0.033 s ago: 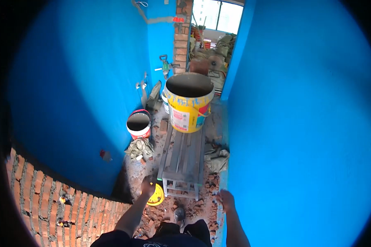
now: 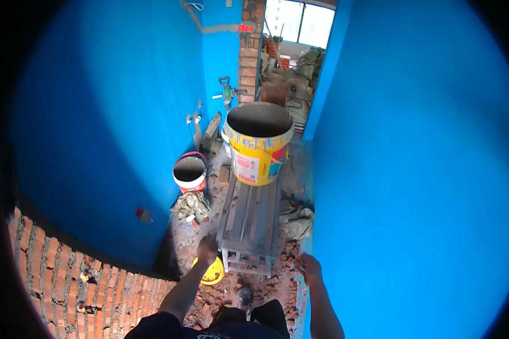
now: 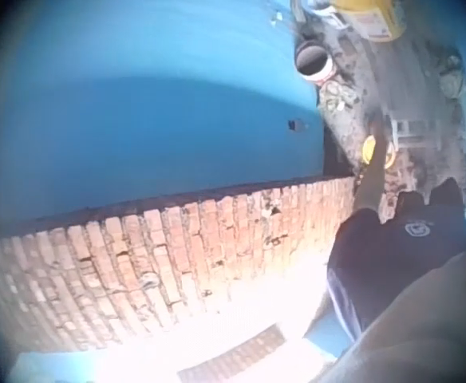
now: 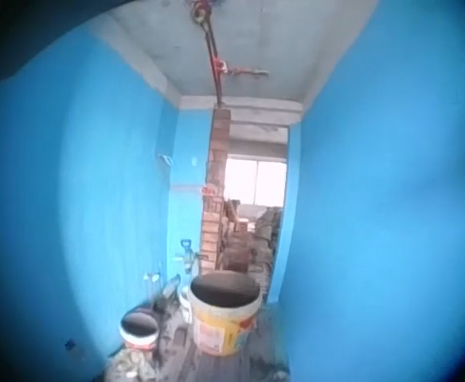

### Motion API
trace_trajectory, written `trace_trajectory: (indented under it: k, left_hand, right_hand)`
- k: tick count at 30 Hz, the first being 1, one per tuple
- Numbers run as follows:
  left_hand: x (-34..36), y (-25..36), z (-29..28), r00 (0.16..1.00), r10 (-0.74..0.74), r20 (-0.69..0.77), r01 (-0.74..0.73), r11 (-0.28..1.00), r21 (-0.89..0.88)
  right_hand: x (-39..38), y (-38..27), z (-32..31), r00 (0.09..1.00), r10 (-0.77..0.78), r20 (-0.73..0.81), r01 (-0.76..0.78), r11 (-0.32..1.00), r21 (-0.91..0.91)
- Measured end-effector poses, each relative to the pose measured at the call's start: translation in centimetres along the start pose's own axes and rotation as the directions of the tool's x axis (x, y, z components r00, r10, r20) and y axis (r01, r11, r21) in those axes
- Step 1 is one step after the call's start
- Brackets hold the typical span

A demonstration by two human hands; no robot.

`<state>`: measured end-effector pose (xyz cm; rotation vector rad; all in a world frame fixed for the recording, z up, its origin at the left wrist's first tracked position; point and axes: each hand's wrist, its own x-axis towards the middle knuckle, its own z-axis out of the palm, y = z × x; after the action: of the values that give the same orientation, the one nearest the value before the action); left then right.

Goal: The person picks up a bucket of cement, scoops cement with a trowel, and applies and spreads the cement onto a damaged wall corner.

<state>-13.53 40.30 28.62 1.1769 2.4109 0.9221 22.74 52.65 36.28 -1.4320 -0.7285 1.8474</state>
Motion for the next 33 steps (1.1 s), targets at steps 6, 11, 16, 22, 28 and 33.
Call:
trace_trajectory:
  k: [6, 11, 16, 22, 28, 33]
  left_hand:
    - [10.7, 5.3, 12.3, 0.997, 0.07, -0.025, -0.058, 0.94, 0.336]
    - [10.2, 5.6, 17.7, 0.989, -0.119, -0.09, 0.145, 0.902, 0.406]
    - [11.7, 7.6, 15.8, 0.976, -0.189, -0.104, 0.216, 0.877, 0.429]
    - [10.7, 8.5, 16.7, 0.936, -0.347, 0.066, 0.287, 0.854, 0.434]
    - [10.3, 9.5, 16.5, 0.938, -0.341, 0.059, 0.293, 0.874, 0.389]
    - [10.0, 9.6, 16.5, 0.926, -0.369, 0.076, 0.313, 0.866, 0.389]
  right_hand:
    - [12.0, -14.1, 10.4, 0.925, -0.12, 0.361, 0.109, 0.993, 0.052]
    - [20.9, -21.3, 18.3, 0.946, -0.048, 0.321, 0.026, 0.997, 0.072]
    - [26.9, -24.7, 22.2, 0.905, -0.041, 0.423, 0.009, 0.997, 0.076]
    - [26.8, -24.7, 25.5, 0.97, -0.025, 0.24, 0.001, 0.995, 0.1]
    - [25.0, -25.4, 26.4, 0.984, -0.055, 0.169, 0.068, 0.995, -0.071]
    - [28.4, -26.0, 25.3, 0.986, -0.012, 0.164, 0.011, 1.0, 0.006]
